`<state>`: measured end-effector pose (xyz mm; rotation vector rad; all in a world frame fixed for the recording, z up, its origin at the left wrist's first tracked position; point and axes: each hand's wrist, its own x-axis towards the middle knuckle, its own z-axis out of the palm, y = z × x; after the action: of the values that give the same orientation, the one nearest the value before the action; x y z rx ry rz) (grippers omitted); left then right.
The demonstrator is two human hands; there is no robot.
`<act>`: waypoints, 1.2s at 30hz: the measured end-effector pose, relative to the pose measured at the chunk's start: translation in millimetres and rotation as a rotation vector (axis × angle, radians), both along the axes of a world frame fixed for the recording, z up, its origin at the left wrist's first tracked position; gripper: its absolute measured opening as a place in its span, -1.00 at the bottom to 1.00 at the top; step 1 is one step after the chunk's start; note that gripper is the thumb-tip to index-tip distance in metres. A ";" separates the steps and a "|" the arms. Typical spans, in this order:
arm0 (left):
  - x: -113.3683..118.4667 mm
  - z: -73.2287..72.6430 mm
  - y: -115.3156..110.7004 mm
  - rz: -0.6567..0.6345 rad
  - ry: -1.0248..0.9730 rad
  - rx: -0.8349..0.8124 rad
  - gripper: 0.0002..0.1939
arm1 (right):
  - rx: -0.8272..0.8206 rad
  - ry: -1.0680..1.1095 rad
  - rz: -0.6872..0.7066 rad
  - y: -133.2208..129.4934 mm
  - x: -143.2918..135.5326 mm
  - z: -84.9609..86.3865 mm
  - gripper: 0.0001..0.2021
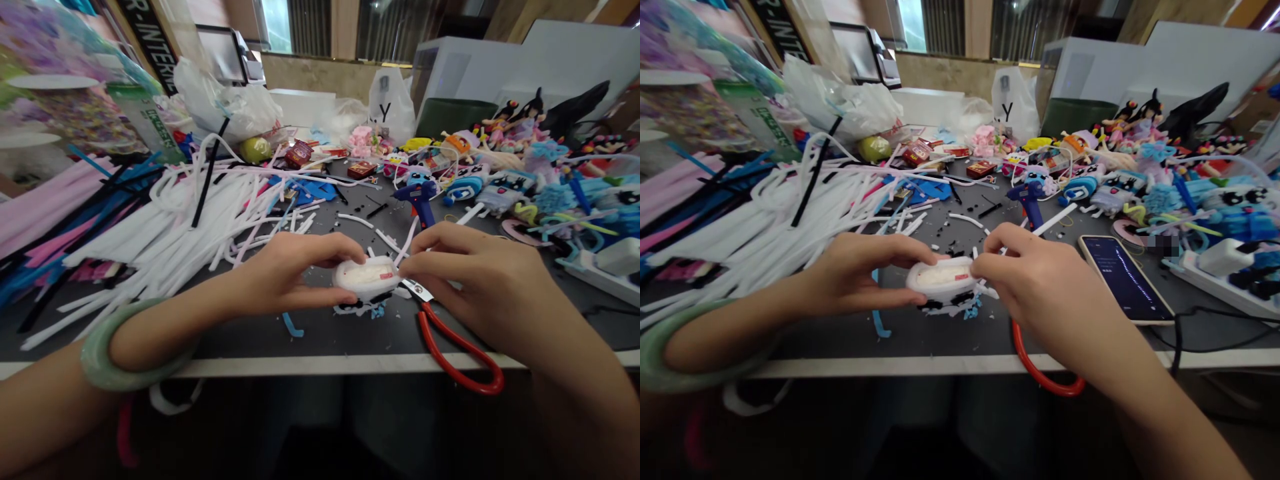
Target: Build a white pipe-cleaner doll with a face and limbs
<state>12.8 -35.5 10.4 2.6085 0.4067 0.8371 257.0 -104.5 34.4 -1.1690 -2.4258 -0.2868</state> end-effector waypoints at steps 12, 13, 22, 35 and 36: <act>-0.8 2.1 -1.1 0.022 0.026 0.006 -0.70 | 0.033 -0.004 0.011 0.7 -0.8 -0.8 -0.83; -0.6 2.4 -1.5 0.029 0.031 0.009 -0.70 | 0.030 0.004 0.013 1.1 -0.8 -1.2 -0.82; 0.6 1.8 -1.3 0.003 -0.002 0.044 -0.69 | 0.013 0.064 0.061 3.4 -1.5 0.3 -0.82; -1.7 0.5 -2.0 0.016 0.040 0.063 -0.68 | -0.024 0.090 0.144 8.4 1.5 -0.4 -0.84; -1.6 0.2 -2.1 0.012 0.036 0.056 -0.68 | -0.035 0.097 0.150 8.6 1.4 -0.3 -0.84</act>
<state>11.2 -37.6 10.6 2.6792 0.4146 0.8173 258.4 -95.8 34.0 -0.9848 -2.4259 -0.1391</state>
